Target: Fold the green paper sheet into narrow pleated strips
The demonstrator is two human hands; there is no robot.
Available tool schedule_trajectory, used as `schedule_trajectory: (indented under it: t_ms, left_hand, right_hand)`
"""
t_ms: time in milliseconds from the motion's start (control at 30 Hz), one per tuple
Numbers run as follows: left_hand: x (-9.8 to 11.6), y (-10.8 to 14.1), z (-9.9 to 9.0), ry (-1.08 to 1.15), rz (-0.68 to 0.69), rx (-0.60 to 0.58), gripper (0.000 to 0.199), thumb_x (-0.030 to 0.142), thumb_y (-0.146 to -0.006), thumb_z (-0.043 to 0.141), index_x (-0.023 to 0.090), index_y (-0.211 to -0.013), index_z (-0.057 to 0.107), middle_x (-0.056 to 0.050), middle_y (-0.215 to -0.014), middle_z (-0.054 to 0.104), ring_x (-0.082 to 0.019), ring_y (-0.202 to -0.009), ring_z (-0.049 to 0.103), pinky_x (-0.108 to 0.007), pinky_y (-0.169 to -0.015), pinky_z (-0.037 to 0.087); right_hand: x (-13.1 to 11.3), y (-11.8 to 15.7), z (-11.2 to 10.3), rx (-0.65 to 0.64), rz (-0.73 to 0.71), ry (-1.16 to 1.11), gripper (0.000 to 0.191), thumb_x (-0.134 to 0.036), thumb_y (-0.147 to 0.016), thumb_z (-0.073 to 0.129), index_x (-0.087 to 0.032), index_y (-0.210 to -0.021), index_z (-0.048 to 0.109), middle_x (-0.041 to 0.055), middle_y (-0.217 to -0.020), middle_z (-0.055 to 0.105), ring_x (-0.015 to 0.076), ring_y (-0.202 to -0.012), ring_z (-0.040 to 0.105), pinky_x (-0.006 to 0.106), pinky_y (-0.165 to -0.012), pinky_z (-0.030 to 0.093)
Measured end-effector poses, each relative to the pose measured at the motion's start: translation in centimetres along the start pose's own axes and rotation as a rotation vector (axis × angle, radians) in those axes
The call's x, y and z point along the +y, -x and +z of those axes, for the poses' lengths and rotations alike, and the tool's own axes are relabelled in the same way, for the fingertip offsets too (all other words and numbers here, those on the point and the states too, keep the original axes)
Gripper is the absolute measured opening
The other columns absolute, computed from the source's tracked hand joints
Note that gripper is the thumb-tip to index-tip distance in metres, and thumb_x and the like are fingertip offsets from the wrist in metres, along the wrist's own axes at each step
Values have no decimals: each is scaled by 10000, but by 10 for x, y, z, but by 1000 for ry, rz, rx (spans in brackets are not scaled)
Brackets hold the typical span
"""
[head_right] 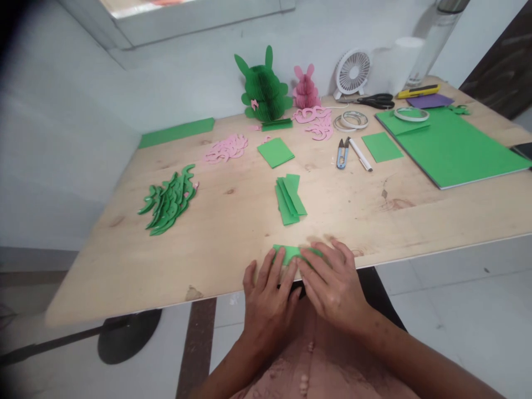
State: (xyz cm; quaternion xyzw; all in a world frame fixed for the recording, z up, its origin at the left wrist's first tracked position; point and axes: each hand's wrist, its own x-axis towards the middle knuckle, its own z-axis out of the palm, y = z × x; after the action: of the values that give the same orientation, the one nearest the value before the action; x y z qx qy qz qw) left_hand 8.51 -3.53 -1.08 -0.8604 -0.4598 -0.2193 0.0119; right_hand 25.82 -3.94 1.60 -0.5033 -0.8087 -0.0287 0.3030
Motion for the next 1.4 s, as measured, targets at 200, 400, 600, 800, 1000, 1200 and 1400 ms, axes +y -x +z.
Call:
schedule_trajectory:
  t_ms: [200,400,600,800,1000,1200,1400]
  left_hand:
    - [0,1,-1,1,2,-6,454,311,-869,559,204,-1309,521,-136,-1373,515,-293,-1330,388,-539,-1104,179]
    - [1,1,-2,-16,13,-38,489,321,-871,551,200,-1340,490,-130,-1398,489,-296,-1339,374,-540,-1108,168]
    - [-11,4,-6,-67,35,-37,507,353,-840,575,232,-1328,510,-105,-1410,480,-323,-1356,337,-556,-1116,140]
    - [-31,10,-26,-150,-6,-64,511,340,-836,582,233,-1330,512,-124,-1408,478,-348,-1362,319,-577,-1110,136]
    - [-45,3,-44,-107,20,-90,570,410,-839,568,201,-1362,471,-143,-1435,439,-345,-1367,308,-548,-1108,173]
    - [-33,-14,-31,-26,234,-81,500,372,-871,531,197,-1337,480,-98,-1432,454,-288,-1370,320,-523,-1137,133]
    - [-27,-8,-6,-75,337,-92,488,334,-882,516,171,-1341,473,-87,-1421,469,-250,-1368,333,-489,-1158,119]
  right_hand:
    - [0,4,0,-40,-55,47,277,-152,-875,517,-179,-1118,648,93,-1141,679,282,-1153,548,563,-1021,299]
    - [11,8,-4,-91,-164,128,251,-174,-876,548,-147,-1105,647,106,-1166,664,291,-1170,534,562,-1020,308]
    - [18,9,-6,-106,-266,162,260,-142,-882,539,-117,-1123,633,104,-1209,642,304,-1234,471,563,-1046,279]
    - [18,12,-3,-104,-255,153,265,-118,-877,546,-130,-1129,627,105,-1207,640,298,-1256,455,560,-1045,287]
    - [19,13,0,-76,-260,129,253,-119,-880,530,-127,-1110,636,103,-1184,650,299,-1247,459,560,-1044,291]
    - [20,17,3,-28,-235,102,274,-150,-876,534,-131,-1131,633,105,-1183,651,293,-1210,491,552,-1037,311]
    - [17,19,6,-4,-206,97,301,-158,-861,545,-149,-1149,633,111,-1186,651,295,-1211,494,561,-1034,311]
